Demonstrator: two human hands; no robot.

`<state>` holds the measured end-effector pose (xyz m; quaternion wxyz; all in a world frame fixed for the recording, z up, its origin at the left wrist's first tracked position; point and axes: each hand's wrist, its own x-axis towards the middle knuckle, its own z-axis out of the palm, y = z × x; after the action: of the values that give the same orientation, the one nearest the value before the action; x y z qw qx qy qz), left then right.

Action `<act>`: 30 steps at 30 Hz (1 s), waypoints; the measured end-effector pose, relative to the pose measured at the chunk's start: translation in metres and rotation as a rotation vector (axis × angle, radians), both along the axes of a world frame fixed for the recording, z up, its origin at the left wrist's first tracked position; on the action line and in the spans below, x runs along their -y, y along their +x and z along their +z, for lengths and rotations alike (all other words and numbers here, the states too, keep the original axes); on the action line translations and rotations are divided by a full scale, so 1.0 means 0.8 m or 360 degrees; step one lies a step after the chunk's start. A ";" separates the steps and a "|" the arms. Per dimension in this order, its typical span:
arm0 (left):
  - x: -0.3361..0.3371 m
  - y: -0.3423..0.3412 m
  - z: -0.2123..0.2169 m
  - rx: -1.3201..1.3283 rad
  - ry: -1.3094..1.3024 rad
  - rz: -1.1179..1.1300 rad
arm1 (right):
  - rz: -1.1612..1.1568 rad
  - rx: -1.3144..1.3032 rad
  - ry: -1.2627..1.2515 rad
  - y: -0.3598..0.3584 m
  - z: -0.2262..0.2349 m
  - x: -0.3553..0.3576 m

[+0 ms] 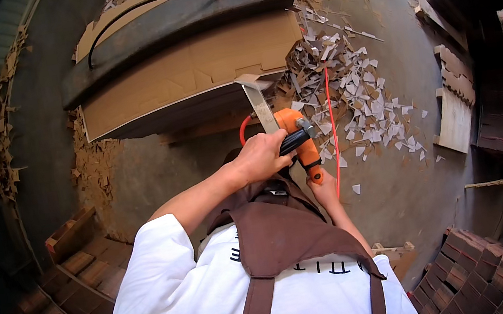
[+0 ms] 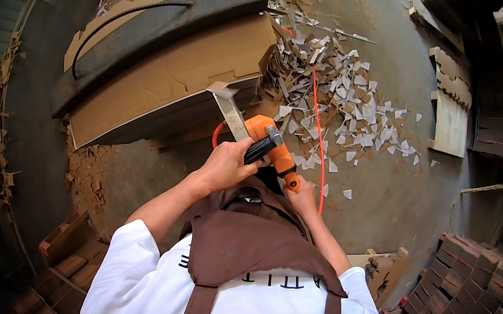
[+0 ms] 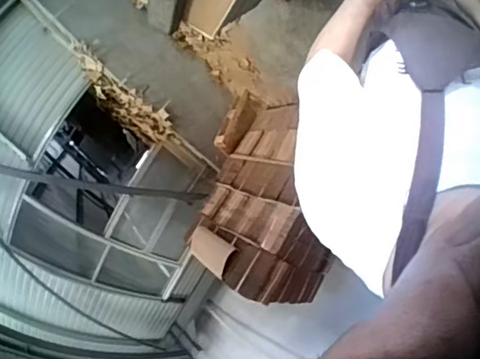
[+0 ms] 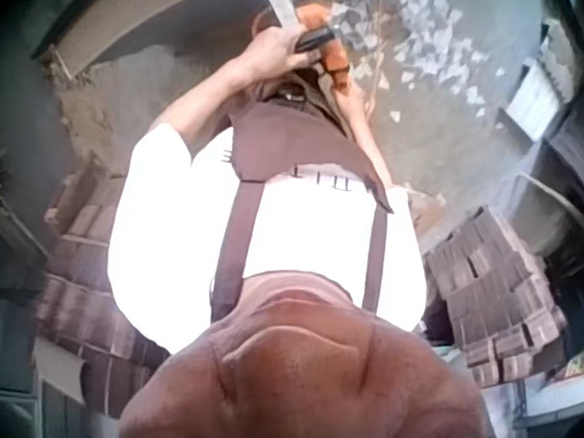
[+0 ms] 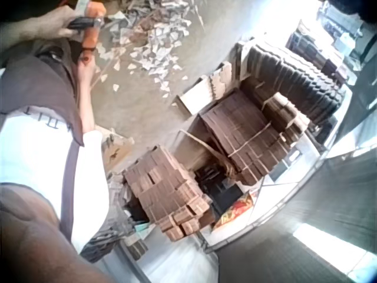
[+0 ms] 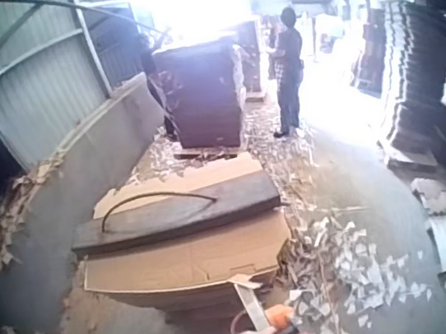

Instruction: The person uses an orange reciprocating saw to cut a large stack of flat cardboard sheets into smaller pieces. The person holds the saw with both hands and guides it through the material, creating a pile of cut fragments on the floor. Other workers are visible in the background moving materials.

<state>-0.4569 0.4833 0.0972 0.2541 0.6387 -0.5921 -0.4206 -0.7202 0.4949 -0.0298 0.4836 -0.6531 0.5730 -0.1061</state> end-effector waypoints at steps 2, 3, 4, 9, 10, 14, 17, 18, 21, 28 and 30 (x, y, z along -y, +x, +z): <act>0.004 0.001 0.014 0.0043 0.0020 -0.0013 | -0.0023 -0.0024 -0.0014 0.008 0.004 0.003; 0.006 0.000 0.013 0.0046 0.0024 -0.0019 | -0.0028 -0.0044 -0.0002 0.011 0.006 0.003; 0.008 0.002 0.013 0.0053 0.0023 -0.0022 | -0.0032 -0.0059 0.0006 0.014 0.006 0.005; 0.015 0.000 0.004 0.0109 -0.0007 -0.0021 | -0.0054 0.0049 0.0008 0.008 -0.034 0.003; 0.014 0.000 0.005 0.0098 0.0004 -0.0010 | -0.0044 0.0051 -0.0013 0.009 -0.034 0.003; 0.008 0.001 0.003 0.0028 0.0027 -0.0001 | -0.0041 0.0059 -0.0008 0.008 -0.022 0.003; 0.009 0.002 -0.014 0.0091 0.0012 -0.0025 | -0.0048 0.0019 -0.0014 0.009 -0.032 -0.001; 0.010 0.003 -0.015 0.0088 0.0036 -0.0021 | -0.0041 0.0006 -0.0008 0.009 -0.040 -0.001; 0.012 0.003 -0.014 0.0089 0.0108 -0.0015 | -0.0028 0.0017 0.0008 0.009 -0.037 -0.004; 0.015 0.002 -0.028 0.0020 0.0106 0.0029 | -0.0021 -0.0066 0.0028 0.008 -0.041 0.005; 0.015 0.001 -0.032 0.0014 0.0086 0.0051 | -0.0015 -0.0069 0.0019 0.009 -0.039 0.005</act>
<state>-0.4565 0.4709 0.0712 0.2409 0.6567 -0.5712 -0.4295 -0.7128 0.4908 -0.0612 0.4744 -0.6496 0.5871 -0.0909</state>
